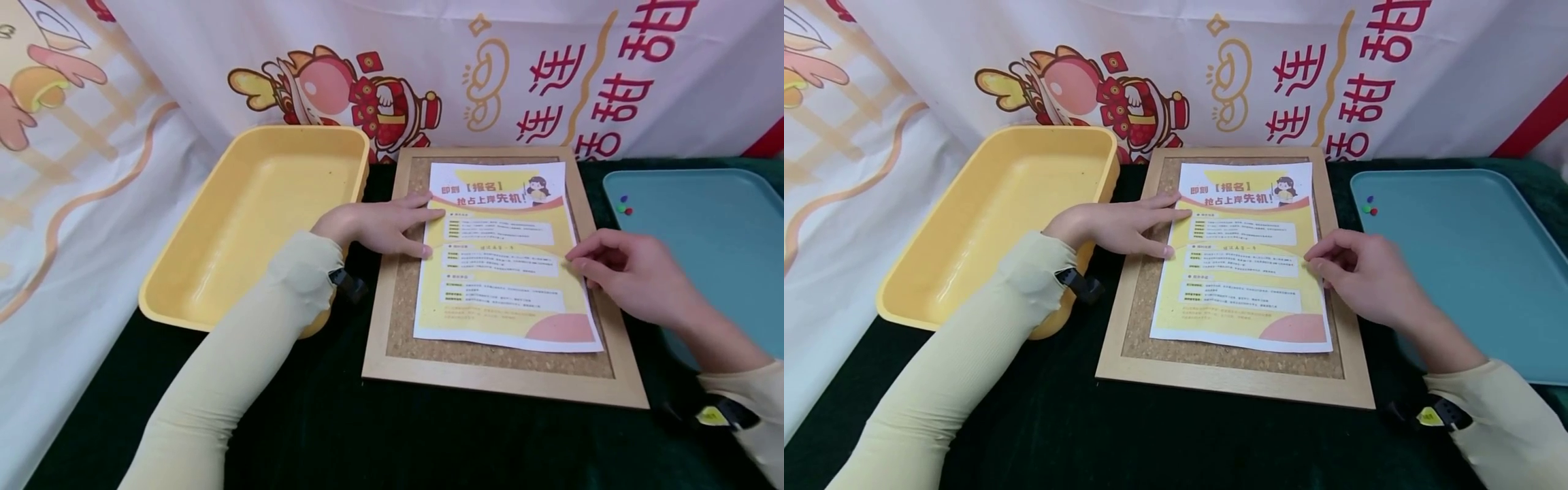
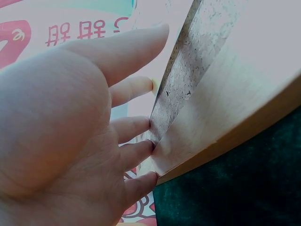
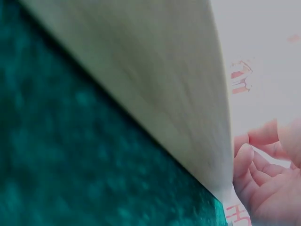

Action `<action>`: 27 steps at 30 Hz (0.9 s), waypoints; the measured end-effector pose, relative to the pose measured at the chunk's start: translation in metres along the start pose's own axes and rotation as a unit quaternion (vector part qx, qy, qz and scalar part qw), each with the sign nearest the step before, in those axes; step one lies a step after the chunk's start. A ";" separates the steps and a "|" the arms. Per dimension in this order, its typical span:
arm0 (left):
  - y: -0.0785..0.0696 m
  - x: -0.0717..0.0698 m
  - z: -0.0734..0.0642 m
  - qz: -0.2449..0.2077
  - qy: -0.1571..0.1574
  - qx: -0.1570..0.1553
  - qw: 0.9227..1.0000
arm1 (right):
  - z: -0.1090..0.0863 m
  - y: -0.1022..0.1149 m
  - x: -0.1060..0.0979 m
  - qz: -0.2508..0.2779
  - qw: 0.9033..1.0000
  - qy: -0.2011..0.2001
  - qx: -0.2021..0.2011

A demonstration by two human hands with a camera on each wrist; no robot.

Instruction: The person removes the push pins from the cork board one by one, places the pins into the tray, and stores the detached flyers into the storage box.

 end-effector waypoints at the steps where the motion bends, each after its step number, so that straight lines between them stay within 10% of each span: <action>1: 0.000 0.000 0.000 0.001 0.001 0.000 1.000 | 0.001 -0.001 -0.002 0.000 1.000 -0.002 0.003; 27: -0.001 0.001 -0.001 0.003 -0.009 0.005 1.000 | 0.019 -0.058 -0.058 -0.001 0.981 -0.117 0.154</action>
Point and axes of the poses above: each hand's wrist, its own z-axis towards the middle knuckle, its own x-axis out of the palm, y = z × x, the point moved 5 cm from there along z, towards the middle knuckle, and after that the axes turned 15 degrees about x, right-handed, at the moved point
